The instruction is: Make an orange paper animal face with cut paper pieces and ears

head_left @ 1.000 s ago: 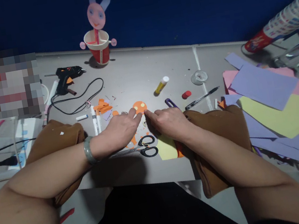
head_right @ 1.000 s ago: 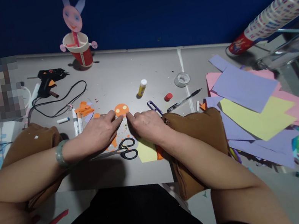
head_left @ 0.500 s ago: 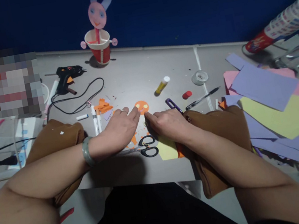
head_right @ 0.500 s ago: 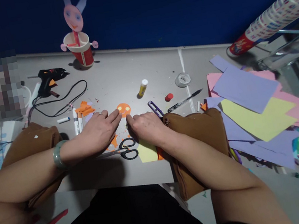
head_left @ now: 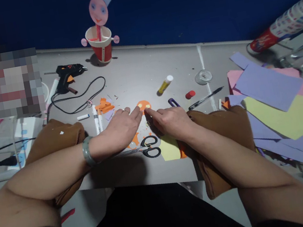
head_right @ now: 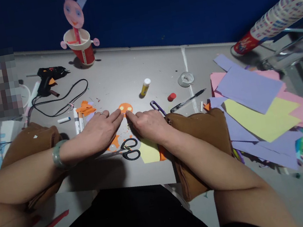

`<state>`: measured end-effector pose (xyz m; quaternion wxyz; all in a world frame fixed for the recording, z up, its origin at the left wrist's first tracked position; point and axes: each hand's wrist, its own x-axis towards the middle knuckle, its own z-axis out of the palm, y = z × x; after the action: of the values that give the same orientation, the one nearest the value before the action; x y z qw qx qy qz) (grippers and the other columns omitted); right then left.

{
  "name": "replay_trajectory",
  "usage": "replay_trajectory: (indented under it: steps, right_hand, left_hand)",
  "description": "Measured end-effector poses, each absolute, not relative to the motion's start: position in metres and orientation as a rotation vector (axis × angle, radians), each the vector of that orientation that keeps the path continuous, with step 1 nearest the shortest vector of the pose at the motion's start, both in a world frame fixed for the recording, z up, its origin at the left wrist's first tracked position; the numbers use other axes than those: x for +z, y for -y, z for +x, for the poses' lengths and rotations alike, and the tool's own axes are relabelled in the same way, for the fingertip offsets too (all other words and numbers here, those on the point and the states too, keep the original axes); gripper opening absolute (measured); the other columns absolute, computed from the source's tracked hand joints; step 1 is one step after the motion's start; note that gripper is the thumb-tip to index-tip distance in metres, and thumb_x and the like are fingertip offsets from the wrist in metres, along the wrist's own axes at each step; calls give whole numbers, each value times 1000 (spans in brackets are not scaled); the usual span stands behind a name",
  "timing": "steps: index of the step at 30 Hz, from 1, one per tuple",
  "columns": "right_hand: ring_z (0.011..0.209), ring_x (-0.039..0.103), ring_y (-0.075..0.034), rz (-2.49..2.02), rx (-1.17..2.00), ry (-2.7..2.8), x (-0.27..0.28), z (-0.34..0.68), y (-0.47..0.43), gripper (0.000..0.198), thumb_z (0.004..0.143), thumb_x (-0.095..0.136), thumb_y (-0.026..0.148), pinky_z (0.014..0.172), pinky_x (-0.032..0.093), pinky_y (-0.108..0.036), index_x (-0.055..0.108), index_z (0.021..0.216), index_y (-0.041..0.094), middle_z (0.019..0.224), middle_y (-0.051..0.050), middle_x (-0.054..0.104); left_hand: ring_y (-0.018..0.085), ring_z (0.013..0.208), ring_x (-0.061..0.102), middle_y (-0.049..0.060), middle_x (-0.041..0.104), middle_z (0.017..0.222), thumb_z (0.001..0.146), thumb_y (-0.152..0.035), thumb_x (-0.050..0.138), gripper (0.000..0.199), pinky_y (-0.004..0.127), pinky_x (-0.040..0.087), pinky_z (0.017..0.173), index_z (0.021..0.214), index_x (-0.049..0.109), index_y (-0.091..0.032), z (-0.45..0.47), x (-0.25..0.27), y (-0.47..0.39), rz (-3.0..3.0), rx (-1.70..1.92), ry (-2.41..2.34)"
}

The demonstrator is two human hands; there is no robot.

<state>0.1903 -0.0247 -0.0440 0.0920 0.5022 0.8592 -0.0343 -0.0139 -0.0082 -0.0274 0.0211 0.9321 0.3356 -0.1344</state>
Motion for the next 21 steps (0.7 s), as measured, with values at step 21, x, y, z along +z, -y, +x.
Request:
replay_trajectory:
  steps: [21]
  right_hand:
    - [65,64,-18,1469,-113,-2535,-49,188,22,50,98,37,19,56,18,-33,51,146,18,87,-9,78]
  left_hand:
    - [29,100,62,25,48,151,89,-3,43,61,41,44,79,150,40,-1,-14,-28,12,2911,-430,-1041]
